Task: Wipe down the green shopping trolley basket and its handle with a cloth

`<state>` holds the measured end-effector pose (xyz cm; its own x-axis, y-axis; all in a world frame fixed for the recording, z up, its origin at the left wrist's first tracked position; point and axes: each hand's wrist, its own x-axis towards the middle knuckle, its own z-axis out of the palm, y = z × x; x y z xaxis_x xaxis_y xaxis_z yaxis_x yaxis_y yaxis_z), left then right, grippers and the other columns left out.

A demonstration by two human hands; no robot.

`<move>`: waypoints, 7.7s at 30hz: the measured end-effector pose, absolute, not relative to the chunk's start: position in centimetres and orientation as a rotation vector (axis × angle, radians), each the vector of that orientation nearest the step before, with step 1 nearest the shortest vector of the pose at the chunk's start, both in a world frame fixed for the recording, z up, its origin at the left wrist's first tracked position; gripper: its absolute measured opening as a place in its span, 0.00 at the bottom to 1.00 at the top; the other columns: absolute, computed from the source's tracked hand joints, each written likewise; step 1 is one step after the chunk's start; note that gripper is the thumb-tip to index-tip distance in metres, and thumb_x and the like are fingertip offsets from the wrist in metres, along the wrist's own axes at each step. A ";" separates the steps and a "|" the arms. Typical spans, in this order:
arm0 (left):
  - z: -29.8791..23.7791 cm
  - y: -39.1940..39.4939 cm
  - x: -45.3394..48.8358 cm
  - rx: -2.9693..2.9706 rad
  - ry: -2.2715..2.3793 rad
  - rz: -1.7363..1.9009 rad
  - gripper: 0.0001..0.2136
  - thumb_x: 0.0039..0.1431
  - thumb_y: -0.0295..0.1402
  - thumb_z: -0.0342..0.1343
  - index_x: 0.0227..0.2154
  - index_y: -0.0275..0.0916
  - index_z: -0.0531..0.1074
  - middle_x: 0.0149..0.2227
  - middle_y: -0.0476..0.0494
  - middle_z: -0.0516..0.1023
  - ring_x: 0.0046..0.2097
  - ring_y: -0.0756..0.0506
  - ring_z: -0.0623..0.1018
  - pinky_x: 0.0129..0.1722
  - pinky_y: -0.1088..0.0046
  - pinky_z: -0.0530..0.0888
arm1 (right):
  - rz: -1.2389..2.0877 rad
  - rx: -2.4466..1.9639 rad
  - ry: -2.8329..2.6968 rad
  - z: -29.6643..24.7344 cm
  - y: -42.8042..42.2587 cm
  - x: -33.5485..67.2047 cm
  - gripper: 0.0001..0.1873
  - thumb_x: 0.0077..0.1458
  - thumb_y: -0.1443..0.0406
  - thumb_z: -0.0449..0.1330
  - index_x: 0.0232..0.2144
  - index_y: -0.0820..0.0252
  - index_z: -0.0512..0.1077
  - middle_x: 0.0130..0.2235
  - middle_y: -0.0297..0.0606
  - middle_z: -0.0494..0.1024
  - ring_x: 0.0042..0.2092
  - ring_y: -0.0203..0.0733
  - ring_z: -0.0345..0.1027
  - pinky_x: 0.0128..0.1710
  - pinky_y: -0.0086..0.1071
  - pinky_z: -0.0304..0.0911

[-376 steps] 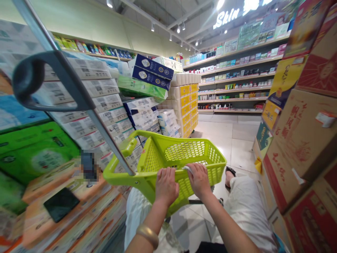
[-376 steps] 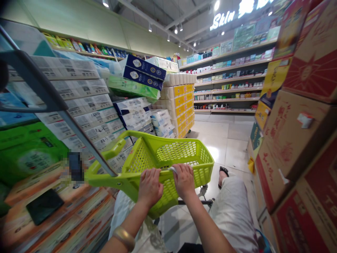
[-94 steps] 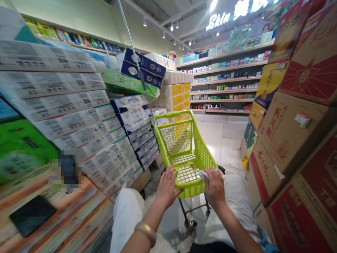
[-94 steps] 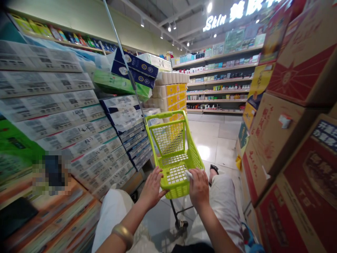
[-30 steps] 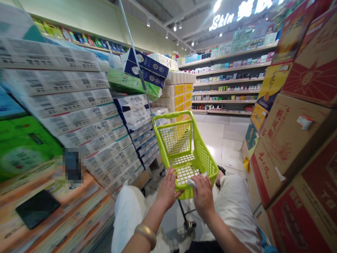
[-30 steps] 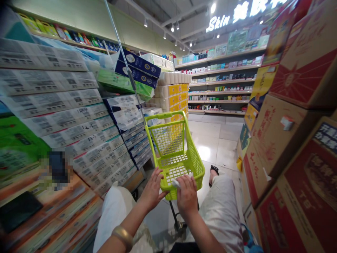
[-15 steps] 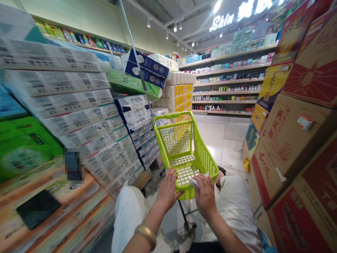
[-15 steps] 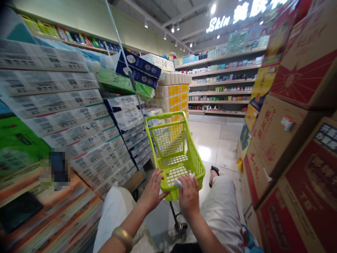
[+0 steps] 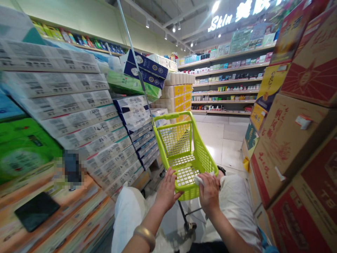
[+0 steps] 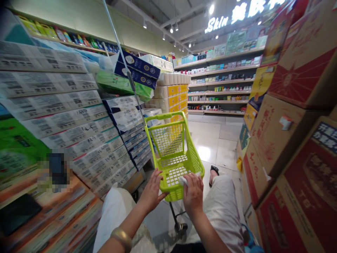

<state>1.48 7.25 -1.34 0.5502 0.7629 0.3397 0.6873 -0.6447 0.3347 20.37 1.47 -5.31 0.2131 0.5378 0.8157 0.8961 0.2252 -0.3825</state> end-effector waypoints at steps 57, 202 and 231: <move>-1.5 7.3 0.6 2.605 1.219 0.715 0.23 0.44 0.24 0.60 0.44 0.42 0.60 0.61 0.37 0.60 0.68 0.36 0.51 0.62 0.47 0.61 | -0.342 -1.356 -1.594 -4.6 1.0 19.3 0.12 0.60 0.70 0.48 0.42 0.56 0.69 0.42 0.38 0.75 0.49 0.43 0.66 0.57 0.42 0.50; -2.0 6.8 1.1 2.573 1.218 0.820 0.24 0.41 0.22 0.58 0.43 0.41 0.60 0.60 0.37 0.60 0.67 0.34 0.53 0.62 0.45 0.61 | -0.388 -1.332 -1.592 -5.5 0.7 20.8 0.15 0.61 0.70 0.48 0.47 0.58 0.68 0.45 0.41 0.75 0.51 0.44 0.65 0.59 0.44 0.53; -3.4 7.6 0.4 2.612 1.169 0.904 0.24 0.41 0.23 0.56 0.44 0.40 0.61 0.61 0.34 0.60 0.67 0.33 0.53 0.61 0.44 0.61 | -0.320 -1.233 -1.736 -5.4 0.5 18.0 0.17 0.59 0.72 0.47 0.47 0.57 0.68 0.46 0.40 0.74 0.53 0.43 0.64 0.59 0.44 0.55</move>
